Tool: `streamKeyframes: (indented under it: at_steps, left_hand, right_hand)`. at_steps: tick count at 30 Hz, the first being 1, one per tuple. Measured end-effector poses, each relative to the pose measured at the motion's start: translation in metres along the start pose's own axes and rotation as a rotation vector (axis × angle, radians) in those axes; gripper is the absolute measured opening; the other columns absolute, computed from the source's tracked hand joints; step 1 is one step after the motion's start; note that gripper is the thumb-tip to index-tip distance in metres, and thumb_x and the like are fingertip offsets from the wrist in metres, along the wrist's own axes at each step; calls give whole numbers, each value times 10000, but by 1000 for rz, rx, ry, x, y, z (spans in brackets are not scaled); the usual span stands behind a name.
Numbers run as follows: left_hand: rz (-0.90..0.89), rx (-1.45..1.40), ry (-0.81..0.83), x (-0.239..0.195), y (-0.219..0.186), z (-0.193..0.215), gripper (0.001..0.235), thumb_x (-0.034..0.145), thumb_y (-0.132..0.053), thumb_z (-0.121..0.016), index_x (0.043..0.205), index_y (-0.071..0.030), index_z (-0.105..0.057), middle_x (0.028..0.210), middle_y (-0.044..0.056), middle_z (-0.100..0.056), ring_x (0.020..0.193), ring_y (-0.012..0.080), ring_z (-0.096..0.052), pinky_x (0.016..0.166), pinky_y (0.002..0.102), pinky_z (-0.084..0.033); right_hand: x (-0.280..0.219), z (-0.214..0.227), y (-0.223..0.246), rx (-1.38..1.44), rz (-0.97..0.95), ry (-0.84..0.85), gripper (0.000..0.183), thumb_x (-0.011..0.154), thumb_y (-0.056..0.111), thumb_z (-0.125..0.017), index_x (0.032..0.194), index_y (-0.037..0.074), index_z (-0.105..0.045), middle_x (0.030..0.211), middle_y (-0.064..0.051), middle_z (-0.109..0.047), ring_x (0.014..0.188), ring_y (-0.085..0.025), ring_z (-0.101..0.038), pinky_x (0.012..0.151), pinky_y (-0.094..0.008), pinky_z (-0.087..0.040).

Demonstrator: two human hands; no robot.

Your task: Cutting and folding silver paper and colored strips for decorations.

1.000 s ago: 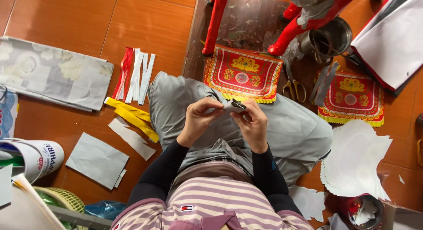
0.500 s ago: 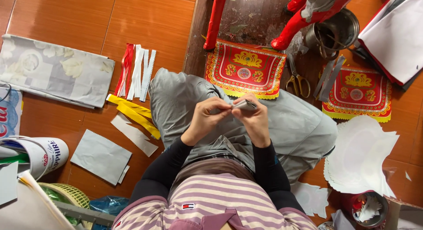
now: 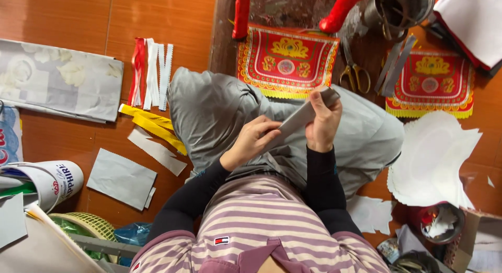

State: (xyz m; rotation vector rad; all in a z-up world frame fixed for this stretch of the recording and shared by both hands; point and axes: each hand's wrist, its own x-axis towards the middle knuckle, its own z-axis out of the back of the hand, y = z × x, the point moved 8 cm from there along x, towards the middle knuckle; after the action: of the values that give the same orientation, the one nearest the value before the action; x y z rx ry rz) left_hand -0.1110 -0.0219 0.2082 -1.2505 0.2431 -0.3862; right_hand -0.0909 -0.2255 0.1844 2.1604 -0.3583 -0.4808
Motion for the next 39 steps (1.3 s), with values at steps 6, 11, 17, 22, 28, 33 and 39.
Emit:
streamKeyframes:
  at_steps: [6, 11, 17, 22, 28, 33, 39]
  left_hand:
    - [-37, -12, 151, 21, 9, -19, 299, 1046, -250, -652, 912, 4, -569, 846, 130, -515, 751, 287, -520, 685, 385, -442]
    - [-12, 61, 254, 19, 15, -11, 349, 1049, -268, -605, 847, 5, -526, 812, 149, -504, 726, 314, -510, 662, 420, -417]
    - [7, 11, 117, 16, 37, -8, 316, 1088, -251, -532, 888, -7, -522, 817, 157, -507, 729, 315, -513, 680, 424, -439]
    - [27, -68, 25, 8, 43, -3, 248, 1081, -246, -460, 1012, -17, -530, 825, 195, -560, 715, 363, -527, 662, 438, -456]
    - [96, -21, 263, -2, 28, 13, 319, 1107, -307, -452, 951, -34, -509, 804, 237, -567, 731, 464, -537, 624, 483, -449]
    - [40, 133, 314, -4, 49, 9, 357, 1135, -319, -477, 954, -16, -530, 785, 208, -564, 741, 444, -548, 627, 478, -420]
    - [388, -240, -225, 28, 105, 27, 380, 1126, -261, -617, 902, 44, -583, 791, -30, -456, 783, 64, -406, 640, 318, -362]
  right_hand:
    - [-2, -5, -9, 2, 4, 82, 122, 969, 52, -769, 899, 68, -670, 845, 17, -638, 777, -77, -553, 742, -232, -432]
    - [11, 23, -15, -51, 75, 41, 110, 947, 1, -733, 895, 59, -656, 863, 0, -636, 797, -86, -554, 760, -242, -438]
    - [11, 10, -48, -91, -208, 225, 95, 1003, 174, -634, 1054, 95, -645, 861, 4, -641, 764, -75, -583, 709, -241, -491]
    - [-19, -26, -74, -566, -389, 557, 151, 951, 235, -661, 1043, 116, -671, 849, 94, -653, 738, -12, -572, 625, -206, -481]
    - [-10, -17, -43, -568, -233, 412, 388, 1072, 378, -566, 785, 126, -628, 597, 125, -443, 491, -5, -354, 434, -205, -252]
    - [19, 22, -44, -411, -161, 241, 570, 1160, 472, -442, 714, 134, -548, 564, 103, -414, 451, -20, -343, 418, -213, -254]
    - [-4, -11, -87, -593, -178, 587, 389, 1119, 333, -520, 1087, 3, -723, 903, -17, -701, 789, -51, -615, 700, -240, -498]
